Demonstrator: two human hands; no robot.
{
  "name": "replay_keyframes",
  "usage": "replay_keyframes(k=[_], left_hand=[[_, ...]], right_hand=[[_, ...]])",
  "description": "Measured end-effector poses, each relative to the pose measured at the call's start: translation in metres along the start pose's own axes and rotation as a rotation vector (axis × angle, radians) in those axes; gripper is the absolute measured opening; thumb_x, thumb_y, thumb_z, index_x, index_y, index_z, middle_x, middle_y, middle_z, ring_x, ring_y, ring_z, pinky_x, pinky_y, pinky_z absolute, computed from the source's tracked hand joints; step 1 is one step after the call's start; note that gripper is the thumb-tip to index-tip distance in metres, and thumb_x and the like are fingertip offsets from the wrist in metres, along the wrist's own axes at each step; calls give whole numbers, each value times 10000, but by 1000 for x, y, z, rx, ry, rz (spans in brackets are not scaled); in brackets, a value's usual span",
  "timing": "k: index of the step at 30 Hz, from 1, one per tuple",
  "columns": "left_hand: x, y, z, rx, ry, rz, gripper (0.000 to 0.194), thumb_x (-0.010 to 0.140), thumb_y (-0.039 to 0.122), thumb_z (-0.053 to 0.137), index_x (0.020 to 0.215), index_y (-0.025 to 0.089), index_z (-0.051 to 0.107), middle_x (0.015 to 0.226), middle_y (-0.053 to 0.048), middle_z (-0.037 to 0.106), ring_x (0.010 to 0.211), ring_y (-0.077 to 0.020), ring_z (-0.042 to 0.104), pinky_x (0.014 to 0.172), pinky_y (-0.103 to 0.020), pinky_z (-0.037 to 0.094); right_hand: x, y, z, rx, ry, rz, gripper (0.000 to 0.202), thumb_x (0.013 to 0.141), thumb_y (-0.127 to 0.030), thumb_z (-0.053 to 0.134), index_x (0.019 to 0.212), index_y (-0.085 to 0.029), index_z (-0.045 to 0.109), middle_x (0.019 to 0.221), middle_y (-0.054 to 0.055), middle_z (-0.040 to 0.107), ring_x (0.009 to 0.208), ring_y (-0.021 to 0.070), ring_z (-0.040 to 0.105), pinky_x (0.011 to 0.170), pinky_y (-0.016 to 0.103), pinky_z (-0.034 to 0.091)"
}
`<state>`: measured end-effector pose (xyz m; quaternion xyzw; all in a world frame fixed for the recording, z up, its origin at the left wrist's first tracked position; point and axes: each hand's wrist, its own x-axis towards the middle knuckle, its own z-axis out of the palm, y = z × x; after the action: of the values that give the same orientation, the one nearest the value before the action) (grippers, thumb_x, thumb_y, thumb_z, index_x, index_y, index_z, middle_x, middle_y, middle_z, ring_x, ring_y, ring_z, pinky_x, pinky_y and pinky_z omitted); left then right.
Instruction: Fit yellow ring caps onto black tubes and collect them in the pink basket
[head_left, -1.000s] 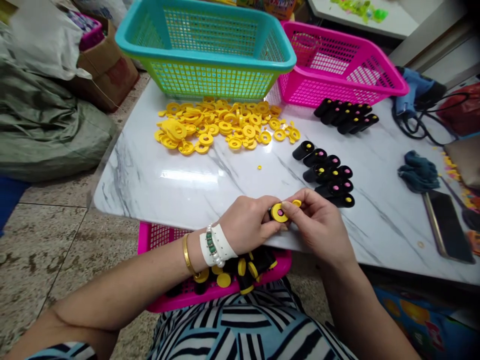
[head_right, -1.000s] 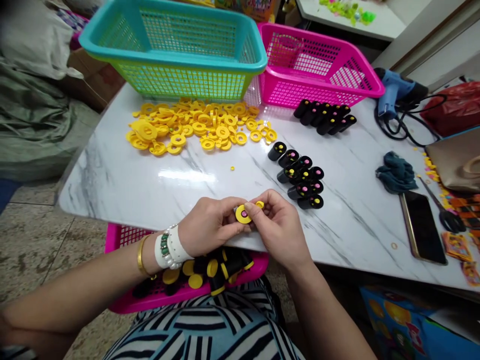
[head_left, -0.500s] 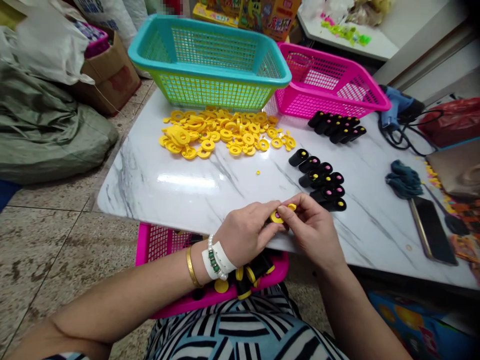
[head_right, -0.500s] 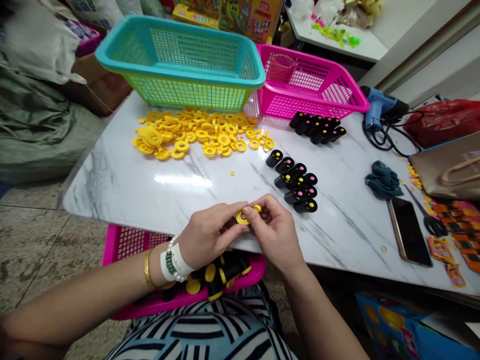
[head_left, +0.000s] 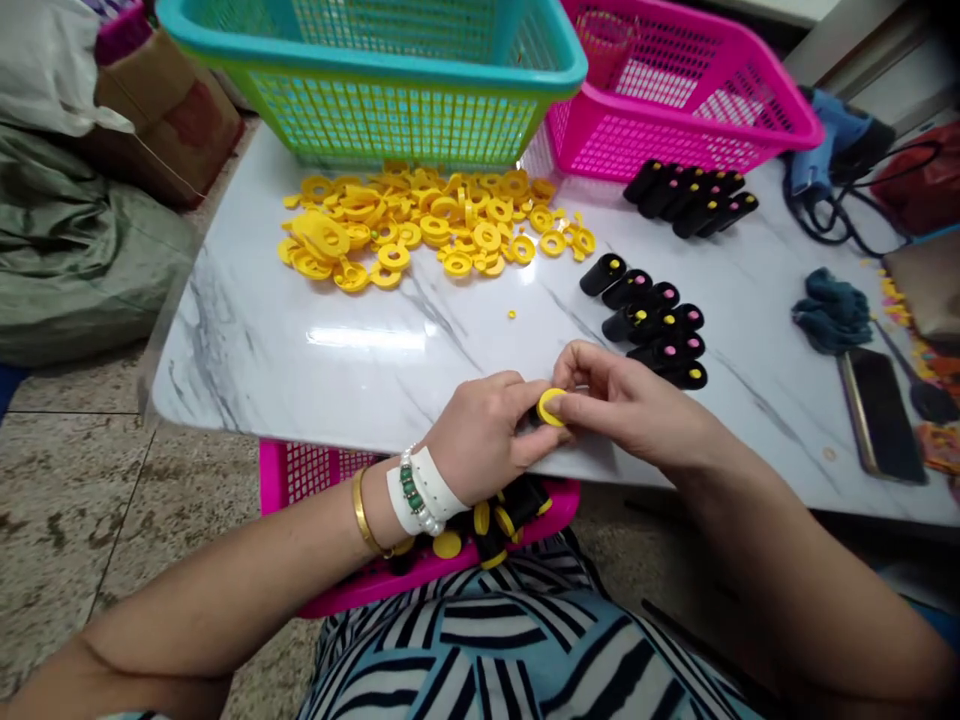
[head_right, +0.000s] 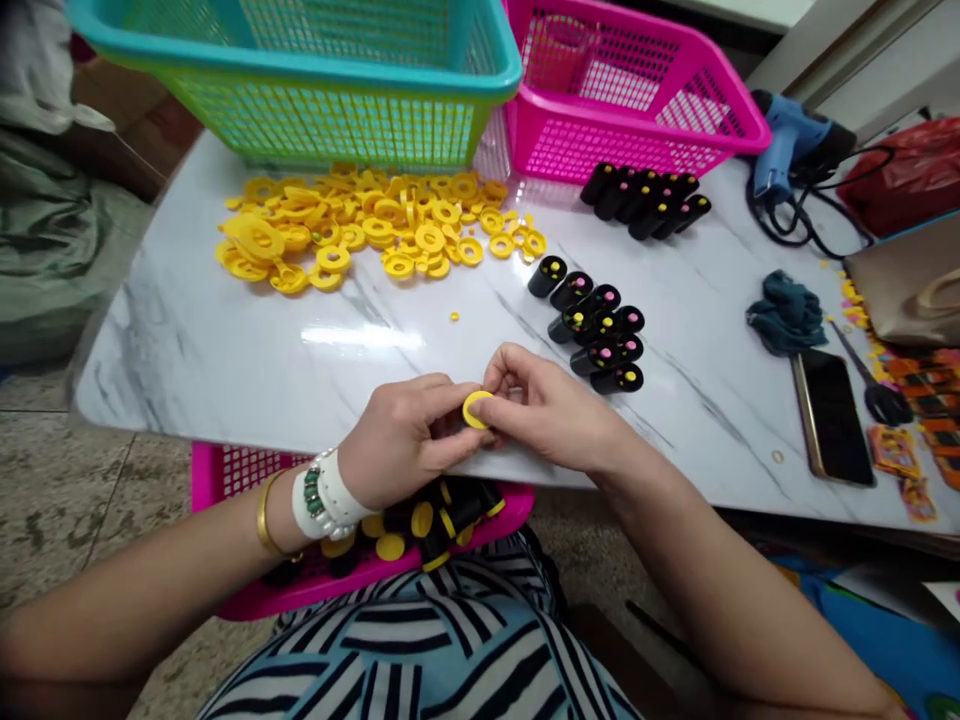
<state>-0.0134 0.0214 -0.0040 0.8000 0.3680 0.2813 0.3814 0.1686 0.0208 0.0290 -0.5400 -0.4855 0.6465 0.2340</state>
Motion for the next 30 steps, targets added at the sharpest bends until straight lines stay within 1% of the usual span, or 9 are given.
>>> replay_keyframes(k=[2, 7, 11, 14, 18, 22, 25, 28, 30], left_hand=[[4, 0, -5, -25, -55, -69, 159, 810, 315, 685, 856, 164, 708, 658, 22, 561, 622, -112, 526, 612, -236, 403], [12, 1, -22, -453, -475, -286, 319, 918, 431, 491, 1007, 189, 678, 683, 18, 617, 467, -95, 562, 420, -188, 392], [15, -1, -19, -504, -413, -402, 436, 957, 487, 379, 850, 164, 652, 556, 30, 564, 363, -79, 515, 341, -154, 359], [15, -2, -11, -545, -410, -434, 472, 953, 499, 385, 723, 156, 612, 491, 27, 551, 345, -76, 496, 351, -154, 384], [9, 2, -7, -602, -404, -436, 431, 950, 506, 378, 824, 161, 604, 586, -6, 640, 470, -116, 605, 460, -202, 495], [-8, 12, -12, -342, -270, -269, 298, 900, 425, 523, 1037, 169, 594, 637, 22, 654, 457, -105, 570, 439, -188, 428], [-30, 20, -18, -216, -247, -295, 267, 890, 417, 541, 835, 163, 607, 509, 45, 568, 412, -90, 506, 415, -178, 355], [-53, 22, -24, -460, -402, -479, 470, 920, 565, 420, 671, 175, 506, 449, 52, 505, 323, -68, 415, 343, -173, 275], [-69, 20, -25, -649, -491, -576, 523, 921, 619, 355, 656, 182, 469, 434, 59, 480, 281, -60, 358, 314, -175, 237]], right_hand=[[1, 0, 1, -9, 7, -16, 268, 758, -277, 770, 826, -192, 525, 631, -58, 591, 556, 81, 550, 501, 172, 409], [-2, 11, -1, 71, -83, 0, 307, 820, -403, 707, 909, -187, 507, 634, -34, 635, 528, 110, 608, 544, 227, 484], [-10, 20, 12, 102, 1, -4, 280, 913, -464, 572, 985, -216, 462, 504, -89, 578, 386, 108, 567, 449, 203, 457], [-16, 25, 27, 198, 110, -16, 296, 904, -491, 565, 987, -238, 436, 494, -92, 595, 383, 130, 602, 401, 180, 442], [-17, 27, 39, 267, 180, -19, 308, 903, -510, 542, 1005, -242, 432, 484, -78, 615, 392, 135, 631, 360, 134, 408], [-15, 26, 44, 417, 113, 42, 271, 887, -456, 556, 932, -217, 434, 485, -53, 628, 353, 139, 611, 344, 164, 447], [-25, 30, 52, 508, 9, 77, 281, 889, -466, 534, 879, -194, 462, 460, -40, 614, 309, 145, 578, 339, 215, 482], [-46, 37, 51, 499, -125, 91, 323, 928, -495, 486, 942, -173, 511, 452, -33, 606, 290, 136, 560, 305, 167, 402], [-61, 44, 44, 456, -143, 92, 317, 946, -486, 486, 986, -174, 524, 471, -39, 603, 294, 117, 551, 301, 136, 331]])
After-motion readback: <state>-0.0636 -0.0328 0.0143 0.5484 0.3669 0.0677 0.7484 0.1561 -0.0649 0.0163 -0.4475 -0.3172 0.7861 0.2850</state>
